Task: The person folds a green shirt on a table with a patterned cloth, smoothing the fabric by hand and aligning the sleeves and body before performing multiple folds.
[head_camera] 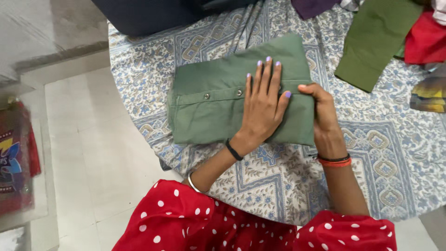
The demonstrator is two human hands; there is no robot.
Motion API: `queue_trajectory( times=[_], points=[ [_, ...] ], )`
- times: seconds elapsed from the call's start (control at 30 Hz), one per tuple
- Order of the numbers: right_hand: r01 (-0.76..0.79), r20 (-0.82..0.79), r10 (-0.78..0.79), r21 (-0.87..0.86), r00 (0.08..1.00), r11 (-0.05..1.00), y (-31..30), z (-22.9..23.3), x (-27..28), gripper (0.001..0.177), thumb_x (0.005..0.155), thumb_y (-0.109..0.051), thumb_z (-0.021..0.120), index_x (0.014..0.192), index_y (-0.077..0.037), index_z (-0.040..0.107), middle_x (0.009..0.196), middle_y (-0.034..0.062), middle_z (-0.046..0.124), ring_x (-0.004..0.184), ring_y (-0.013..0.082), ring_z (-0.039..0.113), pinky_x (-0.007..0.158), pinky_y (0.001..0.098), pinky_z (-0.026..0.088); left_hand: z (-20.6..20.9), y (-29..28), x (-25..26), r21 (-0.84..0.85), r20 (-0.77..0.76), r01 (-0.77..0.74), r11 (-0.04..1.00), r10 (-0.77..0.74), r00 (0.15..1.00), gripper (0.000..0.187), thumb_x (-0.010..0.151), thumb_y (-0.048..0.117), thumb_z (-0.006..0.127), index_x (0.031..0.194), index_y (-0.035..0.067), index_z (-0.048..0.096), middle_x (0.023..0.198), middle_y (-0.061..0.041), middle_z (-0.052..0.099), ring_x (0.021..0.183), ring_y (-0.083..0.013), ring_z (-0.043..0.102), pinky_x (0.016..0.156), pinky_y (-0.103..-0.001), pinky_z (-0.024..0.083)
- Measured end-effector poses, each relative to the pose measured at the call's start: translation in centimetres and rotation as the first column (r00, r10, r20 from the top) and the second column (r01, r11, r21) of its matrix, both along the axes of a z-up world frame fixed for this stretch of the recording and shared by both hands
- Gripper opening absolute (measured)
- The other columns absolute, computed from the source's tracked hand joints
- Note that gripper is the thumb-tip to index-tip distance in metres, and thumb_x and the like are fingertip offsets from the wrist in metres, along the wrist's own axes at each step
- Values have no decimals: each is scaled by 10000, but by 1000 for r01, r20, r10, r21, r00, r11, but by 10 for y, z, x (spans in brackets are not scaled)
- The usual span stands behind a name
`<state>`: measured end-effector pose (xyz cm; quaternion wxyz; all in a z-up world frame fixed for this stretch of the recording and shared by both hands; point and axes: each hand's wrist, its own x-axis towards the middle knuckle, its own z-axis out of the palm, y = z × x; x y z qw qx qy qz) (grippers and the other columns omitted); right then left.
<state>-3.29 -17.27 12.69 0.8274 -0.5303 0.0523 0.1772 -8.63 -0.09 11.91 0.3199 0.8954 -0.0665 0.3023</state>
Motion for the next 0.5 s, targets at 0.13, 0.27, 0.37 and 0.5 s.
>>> queue_trajectory(
  times=[0.13, 0.27, 0.37, 0.5],
  points=[
    [50, 11, -51, 84, 999, 995, -37, 30, -4, 372, 918, -225, 656, 1189, 29, 685, 1037, 130, 725, 845, 218, 715, 841, 335, 599, 21, -42, 9, -34, 35, 31, 999, -30, 999, 703, 1087, 433, 449, 1645, 49, 261, 1721, -204, 255, 1619, -405, 259, 1333, -617, 208],
    [134, 54, -138, 67, 989, 989, -117, 5, 18, 307, 933, -197, 654, 1147, 19, 699, 1038, 123, 735, 867, 218, 713, 856, 319, 602, 16, -100, 20, -103, 36, 111, 988, -108, 994, 750, 1059, 485, 447, 1649, 70, 241, 1737, -208, 221, 1632, -421, 234, 1317, -653, 207],
    [231, 120, -228, -10, 966, 973, -191, -36, 34, 183, 969, -151, 673, 1076, -4, 697, 1027, 106, 715, 865, 209, 689, 855, 313, 588, -2, -146, 27, -174, 47, 161, 971, -155, 987, 761, 1046, 491, 446, 1651, 73, 248, 1727, -208, 221, 1621, -424, 227, 1292, -668, 206],
    [339, 242, -303, -125, 922, 933, -264, -69, 35, 109, 976, -127, 683, 1021, -28, 691, 1035, 85, 712, 876, 185, 692, 854, 307, 580, -22, -212, 34, -152, -19, 127, 980, -131, 991, 760, 1020, 488, 476, 1635, 74, 305, 1721, -194, 265, 1599, -394, 250, 1319, -656, 198]
  ],
)
